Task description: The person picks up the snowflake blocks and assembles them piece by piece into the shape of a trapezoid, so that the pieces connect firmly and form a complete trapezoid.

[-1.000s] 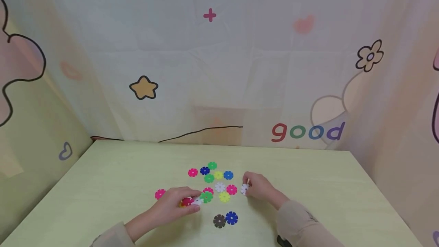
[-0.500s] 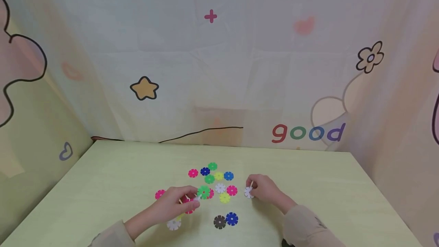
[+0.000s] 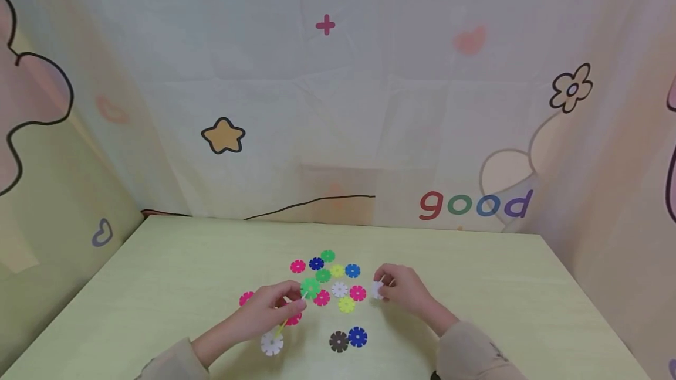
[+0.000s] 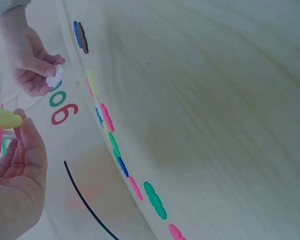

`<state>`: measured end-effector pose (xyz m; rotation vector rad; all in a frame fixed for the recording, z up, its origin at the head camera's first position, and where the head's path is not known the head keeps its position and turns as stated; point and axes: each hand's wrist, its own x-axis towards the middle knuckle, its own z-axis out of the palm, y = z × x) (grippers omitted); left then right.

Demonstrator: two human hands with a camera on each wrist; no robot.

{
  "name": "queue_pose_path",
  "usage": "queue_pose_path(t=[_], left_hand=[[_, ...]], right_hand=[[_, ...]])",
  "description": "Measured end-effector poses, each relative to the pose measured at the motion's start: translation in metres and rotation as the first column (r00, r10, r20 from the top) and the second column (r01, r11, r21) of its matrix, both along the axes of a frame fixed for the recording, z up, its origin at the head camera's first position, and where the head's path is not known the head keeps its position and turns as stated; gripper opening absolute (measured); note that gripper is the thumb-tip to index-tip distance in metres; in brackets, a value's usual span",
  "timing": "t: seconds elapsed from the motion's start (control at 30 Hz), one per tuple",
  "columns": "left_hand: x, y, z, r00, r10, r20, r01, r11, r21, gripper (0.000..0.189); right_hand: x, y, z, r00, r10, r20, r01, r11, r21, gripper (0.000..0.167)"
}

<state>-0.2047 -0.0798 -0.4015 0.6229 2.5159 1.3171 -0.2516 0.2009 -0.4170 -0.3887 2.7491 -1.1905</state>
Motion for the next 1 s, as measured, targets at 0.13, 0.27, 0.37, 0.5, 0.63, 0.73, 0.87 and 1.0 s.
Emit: queue_pose_path(t=[0.13,0.27,0.37,0.5,0.63,0.73,0.87,1.0], left_hand=[[0.001,0.0,0.0,1.0,0.021,0.017,-0.021,1.0,-0.005,0.044],[0.002,0.0,0.002,0.999,0.026,0.035,-0.027,0.999,0.021,0.053],[0.002,0.001,0.002,0.998,0.025,0.052,-0.027,0.999,0.039,0.053],[0.002,0.002,0.003,0.998,0.015,0.064,-0.019,0.998,0.054,0.051],[0.002,0.003,0.002,0.998,-0.006,0.065,0.001,0.997,0.08,0.05],[0.002,0.004,0.0,0.997,-0.012,0.073,0.006,0.996,0.09,0.05],[0.003,0.006,0.0,0.997,-0.013,0.076,0.005,0.995,0.103,0.05],[0.006,0.009,0.001,0.998,-0.018,0.062,0.011,0.993,0.12,0.048]], right_hand=[[0.005,-0.005,0.004,0.999,0.035,-0.021,-0.035,0.999,-0.038,0.015],[0.01,-0.012,0.009,0.998,0.046,-0.039,-0.049,0.997,-0.056,0.016],[0.013,-0.016,0.012,0.997,0.058,-0.042,-0.061,0.996,-0.072,0.016],[0.018,-0.023,0.016,0.995,0.089,-0.035,-0.092,0.99,-0.105,0.015],[0.024,-0.029,0.018,0.99,0.137,-0.035,-0.14,0.979,-0.146,0.014],[0.028,-0.033,0.018,0.986,0.163,-0.033,-0.166,0.971,-0.17,0.014],[0.033,-0.04,0.021,0.986,0.165,-0.024,-0.167,0.966,-0.196,0.012],[0.039,-0.045,0.024,0.985,0.167,-0.039,-0.172,0.955,-0.241,0.011]])
